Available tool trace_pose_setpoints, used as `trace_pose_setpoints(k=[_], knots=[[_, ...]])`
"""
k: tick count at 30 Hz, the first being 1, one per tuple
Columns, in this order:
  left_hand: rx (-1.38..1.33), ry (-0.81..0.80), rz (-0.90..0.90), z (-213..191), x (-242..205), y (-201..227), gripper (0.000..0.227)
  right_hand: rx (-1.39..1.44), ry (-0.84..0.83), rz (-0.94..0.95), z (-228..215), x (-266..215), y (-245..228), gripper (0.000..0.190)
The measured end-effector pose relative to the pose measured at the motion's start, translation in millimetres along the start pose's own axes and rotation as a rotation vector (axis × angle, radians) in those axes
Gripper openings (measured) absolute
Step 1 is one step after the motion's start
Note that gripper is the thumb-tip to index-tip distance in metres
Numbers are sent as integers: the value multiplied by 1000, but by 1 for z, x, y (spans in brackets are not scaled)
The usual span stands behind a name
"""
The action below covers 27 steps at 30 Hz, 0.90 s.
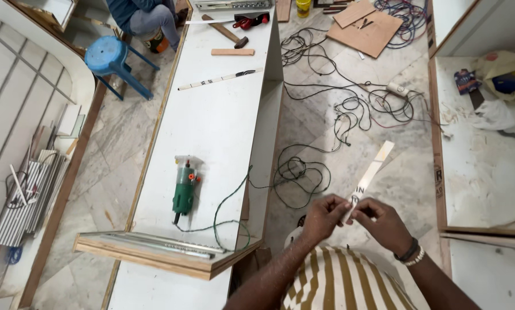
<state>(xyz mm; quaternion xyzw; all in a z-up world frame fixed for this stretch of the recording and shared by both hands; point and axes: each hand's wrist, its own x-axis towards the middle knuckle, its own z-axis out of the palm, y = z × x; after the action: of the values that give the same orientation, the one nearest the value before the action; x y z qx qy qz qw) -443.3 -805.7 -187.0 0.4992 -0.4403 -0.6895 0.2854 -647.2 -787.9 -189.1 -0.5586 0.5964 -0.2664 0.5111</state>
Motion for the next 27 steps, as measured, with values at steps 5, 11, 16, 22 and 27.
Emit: trace_pose_setpoints(k=[5, 11, 16, 22, 27], knots=[[168, -10, 83, -37, 64, 66, 22, 246, -75, 40, -26, 86, -14, 15], [113, 177, 91, -65, 151, 66, 22, 51, -225, -29, -42, 204, -9, 22], [-123, 459, -11, -70, 241, 56, 20, -38, -321, -337, -63, 316, -23, 25], [-232, 815, 123, -100, 352, 127, 21, -129, -793, -308, -132, 437, -69, 22], [-121, 762, 208, -106, 407, 187, 17, 172, -583, -276, -169, 530, -98, 26]])
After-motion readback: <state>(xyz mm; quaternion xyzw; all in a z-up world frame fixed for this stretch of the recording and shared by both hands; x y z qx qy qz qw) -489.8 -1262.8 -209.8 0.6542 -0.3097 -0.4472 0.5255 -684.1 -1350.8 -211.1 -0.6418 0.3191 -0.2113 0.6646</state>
